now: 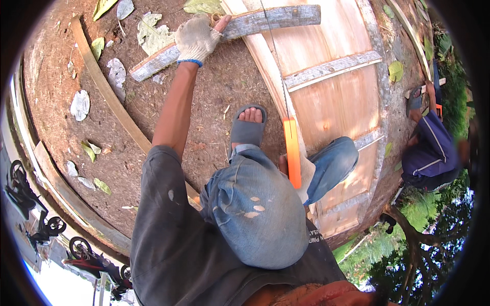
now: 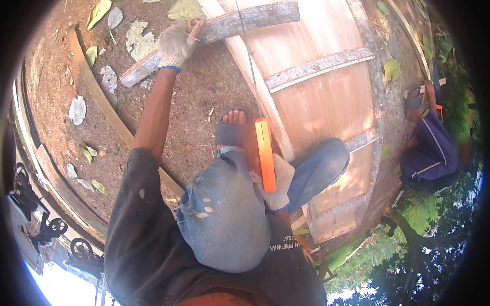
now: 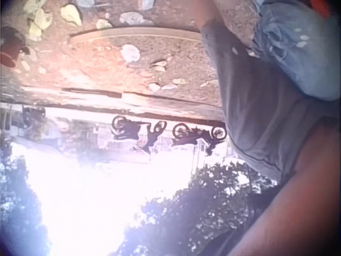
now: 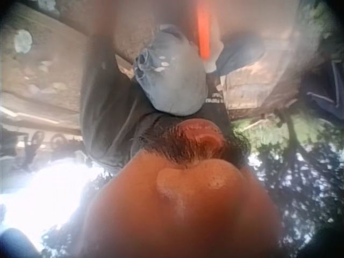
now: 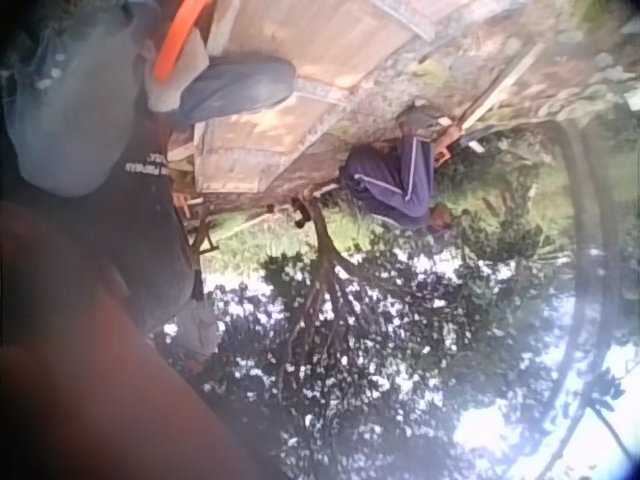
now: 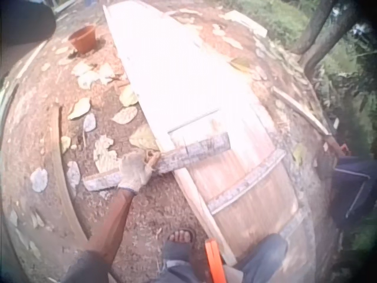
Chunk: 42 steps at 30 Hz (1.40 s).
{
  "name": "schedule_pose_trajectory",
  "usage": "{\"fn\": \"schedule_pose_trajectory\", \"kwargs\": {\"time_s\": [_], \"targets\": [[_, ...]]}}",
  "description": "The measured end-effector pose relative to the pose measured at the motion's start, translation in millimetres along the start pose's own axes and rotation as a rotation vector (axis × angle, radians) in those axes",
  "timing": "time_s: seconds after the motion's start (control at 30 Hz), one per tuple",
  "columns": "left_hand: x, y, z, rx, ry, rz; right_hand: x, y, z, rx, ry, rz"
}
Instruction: The person sits on the ground and uses a hand saw to cut a wooden plank resting on a larger wooden board. They hold the plank with one hand and saw with the other, repeatedly adjusting the plank's position to continue cutting along its length.
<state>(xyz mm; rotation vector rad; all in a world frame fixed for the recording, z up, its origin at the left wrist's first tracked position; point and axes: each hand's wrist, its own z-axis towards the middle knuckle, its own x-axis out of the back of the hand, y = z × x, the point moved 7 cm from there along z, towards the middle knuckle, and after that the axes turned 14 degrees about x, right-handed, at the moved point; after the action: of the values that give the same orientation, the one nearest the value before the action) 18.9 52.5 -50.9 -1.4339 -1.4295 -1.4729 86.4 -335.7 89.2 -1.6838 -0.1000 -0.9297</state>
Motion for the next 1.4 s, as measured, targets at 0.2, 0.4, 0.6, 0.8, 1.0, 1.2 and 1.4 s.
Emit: {"fn": "schedule_pose_trajectory", "kwargs": {"time_s": [0.2,0.4,0.6,0.8,1.0,1.2,1.4], "targets": [[-4,-3,22,-0.268,-0.390,-0.006,8,8,0,-0.047,-0.038,-0.014],[24,8,4,-0.173,-0.058,0.038,17,10,9,0.057,-0.022,-0.025],[15,6,-1,-0.190,-0.025,0.037,15,20,0,0.104,0.001,-0.041],[22,13,-1,-0.145,-0.168,0.040,30,14,-3,0.131,-0.076,-0.066],[13,7,-1,-0.175,-0.096,0.070,31,18,5,0.105,-0.079,-0.106],[11,14,5,-0.189,-0.068,0.120,-19,24,119,0.128,0.017,0.112],[3,1,3,-0.147,-0.093,0.153,29,14,11,0.143,-0.148,-0.119]]}}
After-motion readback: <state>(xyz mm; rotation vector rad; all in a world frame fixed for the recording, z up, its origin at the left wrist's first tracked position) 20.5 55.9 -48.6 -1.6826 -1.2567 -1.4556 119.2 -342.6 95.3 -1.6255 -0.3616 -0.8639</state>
